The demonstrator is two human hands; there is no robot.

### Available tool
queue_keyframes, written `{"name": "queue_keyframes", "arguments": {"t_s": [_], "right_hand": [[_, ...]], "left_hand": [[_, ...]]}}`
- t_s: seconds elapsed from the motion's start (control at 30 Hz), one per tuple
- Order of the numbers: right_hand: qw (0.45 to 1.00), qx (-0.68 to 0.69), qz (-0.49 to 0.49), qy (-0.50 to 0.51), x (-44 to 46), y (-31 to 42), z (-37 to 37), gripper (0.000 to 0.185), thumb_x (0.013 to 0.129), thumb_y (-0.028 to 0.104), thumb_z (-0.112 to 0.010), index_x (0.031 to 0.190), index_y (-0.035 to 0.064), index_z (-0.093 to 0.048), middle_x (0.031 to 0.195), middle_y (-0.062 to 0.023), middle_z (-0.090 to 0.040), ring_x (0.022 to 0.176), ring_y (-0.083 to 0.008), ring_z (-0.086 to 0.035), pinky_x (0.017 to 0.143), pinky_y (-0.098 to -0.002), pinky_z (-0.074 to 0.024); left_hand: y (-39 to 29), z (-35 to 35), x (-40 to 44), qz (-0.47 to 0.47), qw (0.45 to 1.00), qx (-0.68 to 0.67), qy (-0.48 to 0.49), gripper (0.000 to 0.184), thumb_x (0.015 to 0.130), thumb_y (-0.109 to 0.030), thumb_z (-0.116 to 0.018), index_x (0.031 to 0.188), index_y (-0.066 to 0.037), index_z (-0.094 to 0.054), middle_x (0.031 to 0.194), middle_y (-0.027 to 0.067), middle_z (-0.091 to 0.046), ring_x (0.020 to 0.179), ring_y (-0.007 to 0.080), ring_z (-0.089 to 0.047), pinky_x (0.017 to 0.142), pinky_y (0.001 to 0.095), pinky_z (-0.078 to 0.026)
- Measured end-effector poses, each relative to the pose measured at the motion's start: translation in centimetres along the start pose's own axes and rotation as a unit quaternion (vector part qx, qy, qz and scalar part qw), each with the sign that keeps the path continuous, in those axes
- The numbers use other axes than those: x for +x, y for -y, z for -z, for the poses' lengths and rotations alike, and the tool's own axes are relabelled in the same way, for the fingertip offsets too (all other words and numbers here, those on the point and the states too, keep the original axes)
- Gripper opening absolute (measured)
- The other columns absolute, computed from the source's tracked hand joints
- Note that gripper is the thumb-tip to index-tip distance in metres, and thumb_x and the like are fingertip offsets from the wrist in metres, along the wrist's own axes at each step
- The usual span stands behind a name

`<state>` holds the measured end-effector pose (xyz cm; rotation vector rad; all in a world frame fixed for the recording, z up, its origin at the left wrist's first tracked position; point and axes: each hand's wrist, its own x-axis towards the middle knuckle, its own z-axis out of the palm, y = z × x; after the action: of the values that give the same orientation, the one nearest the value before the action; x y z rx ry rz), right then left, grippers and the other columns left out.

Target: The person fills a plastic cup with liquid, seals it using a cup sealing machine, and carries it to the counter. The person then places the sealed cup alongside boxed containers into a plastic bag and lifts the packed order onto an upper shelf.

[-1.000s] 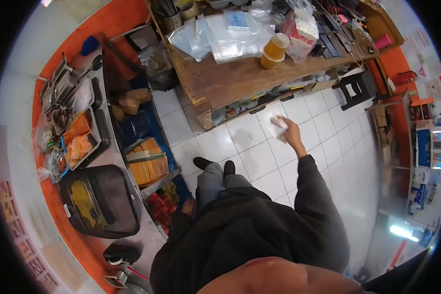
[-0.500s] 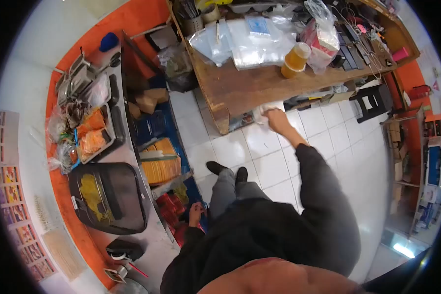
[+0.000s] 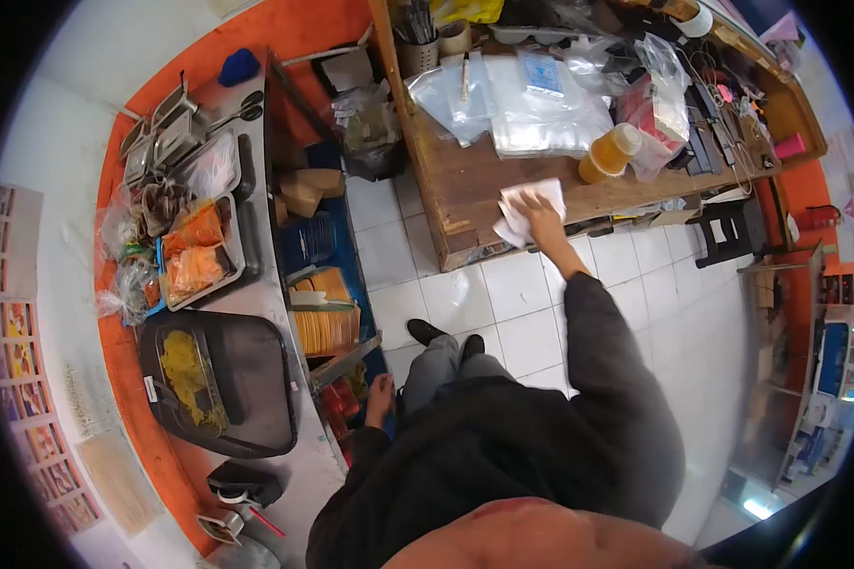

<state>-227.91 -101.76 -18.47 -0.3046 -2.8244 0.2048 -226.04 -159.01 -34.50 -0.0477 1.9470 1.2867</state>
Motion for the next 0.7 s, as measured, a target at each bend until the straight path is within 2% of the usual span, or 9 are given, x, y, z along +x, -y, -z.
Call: {"name": "queue_keyframes", "arguments": {"t_s": [0.07,0.13,0.17,0.2,0.27,0.37,0.47,0.57,0.7], "right_hand": [[0.995,-0.031,0.009,0.09,-4.8,0.0,3.1,0.044,0.076,0.005,-0.052,0.116,0.0208,-0.062,0.12,-0.0093,-0.059,0.106,-0.0325,-0.056,0.09,-0.0406,-0.0469],[0.876,-0.139,-0.093,0.453,-7.0,0.8,7.7,0.04,0.07,0.003,-0.057,0.107,0.0135,-0.068,0.102,-0.0133,-0.066,0.095,-0.0317,-0.062,0.081,-0.0392,-0.051],[0.876,-0.057,-0.113,0.466,-7.8,0.7,9.0,0.039,0.07,0.001,-0.056,0.107,0.0087,-0.067,0.103,-0.0138,-0.066,0.095,-0.0309,-0.062,0.081,-0.0395,-0.051],[0.872,0.017,-0.131,0.471,-7.4,0.2,9.8,0.039,0.07,0.0,-0.055,0.107,0.0039,-0.065,0.103,-0.0143,-0.066,0.095,-0.0301,-0.063,0.081,-0.0398,-0.0509],[0.895,0.377,-0.217,0.097,-5.3,1.5,9.7,0.034,0.077,0.0,-0.053,0.109,-0.0018,-0.061,0.105,-0.0122,-0.065,0.092,-0.0256,-0.064,0.08,-0.0398,-0.0518],[0.417,0.843,-0.34,0.009,1.5,4.5,7.2,0.032,0.089,0.015,-0.053,0.116,-0.0028,-0.053,0.108,-0.0133,-0.063,0.096,-0.024,-0.064,0.087,-0.0369,-0.0528],[0.354,0.884,-0.304,-0.022,11.2,10.3,2.7,0.031,0.089,0.018,-0.051,0.112,-0.0024,-0.055,0.104,-0.013,-0.064,0.09,-0.0232,-0.064,0.081,-0.0375,-0.0535],[0.458,0.851,-0.256,0.032,21.7,14.2,-0.2,0.034,0.082,0.009,-0.054,0.114,-0.0019,-0.054,0.099,-0.01,-0.062,0.092,-0.0224,-0.062,0.084,-0.0352,-0.0508],[0.612,0.754,-0.191,-0.143,37.4,21.1,7.3,0.047,0.077,-0.001,-0.056,0.123,-0.002,-0.046,0.111,-0.0107,-0.058,0.098,-0.0207,-0.058,0.089,-0.0318,-0.0451]], "left_hand": [[-2.4,1.1,0.5,-0.006,1.0,-0.003,-0.005,0.026,0.094,-0.022,-0.053,0.111,-0.003,-0.057,0.091,0.0094,-0.062,0.082,0.0162,-0.06,0.072,0.032,-0.051],[-3.2,2.5,1.1,-0.019,1.0,-0.008,-0.012,0.026,0.094,-0.022,-0.053,0.112,-0.003,-0.057,0.093,0.0092,-0.062,0.083,0.0155,-0.06,0.073,0.0313,-0.051],[-1.8,3.9,2.3,-0.015,1.0,-0.023,-0.009,0.027,0.094,-0.021,-0.053,0.112,-0.003,-0.056,0.094,0.0094,-0.062,0.084,0.0151,-0.059,0.073,0.0307,-0.05],[-1.6,4.6,4.2,-0.019,0.999,-0.045,-0.006,0.027,0.094,-0.021,-0.053,0.113,-0.003,-0.056,0.096,0.0096,-0.062,0.084,0.0146,-0.059,0.073,0.03,-0.049],[-5.0,4.6,6.0,-0.027,0.997,-0.065,-0.027,0.027,0.094,-0.022,-0.053,0.113,-0.003,-0.056,0.096,0.0088,-0.061,0.084,0.0141,-0.058,0.073,0.0289,-0.049],[-8.2,5.8,7.6,-0.058,0.994,-0.081,-0.036,0.029,0.094,-0.023,-0.054,0.114,-0.004,-0.056,0.097,0.0077,-0.061,0.084,0.0137,-0.058,0.072,0.0273,-0.047],[-15.1,6.8,9.9,-0.099,0.991,-0.086,-0.018,0.03,0.094,-0.024,-0.053,0.118,-0.005,-0.055,0.106,0.0084,-0.059,0.095,0.0162,-0.057,0.079,0.0295,-0.047],[-21.6,8.2,9.9,-0.098,0.992,-0.071,-0.019,0.031,0.096,-0.024,-0.051,0.121,-0.005,-0.053,0.115,0.0098,-0.057,0.105,0.0189,-0.056,0.086,0.0322,-0.047],[-27.4,10.3,11.0,-0.112,0.985,-0.123,-0.054,0.035,0.097,-0.03,-0.049,0.122,-0.006,-0.053,0.115,0.0086,-0.057,0.104,0.0182,-0.055,0.089,0.0321,-0.045]]}}
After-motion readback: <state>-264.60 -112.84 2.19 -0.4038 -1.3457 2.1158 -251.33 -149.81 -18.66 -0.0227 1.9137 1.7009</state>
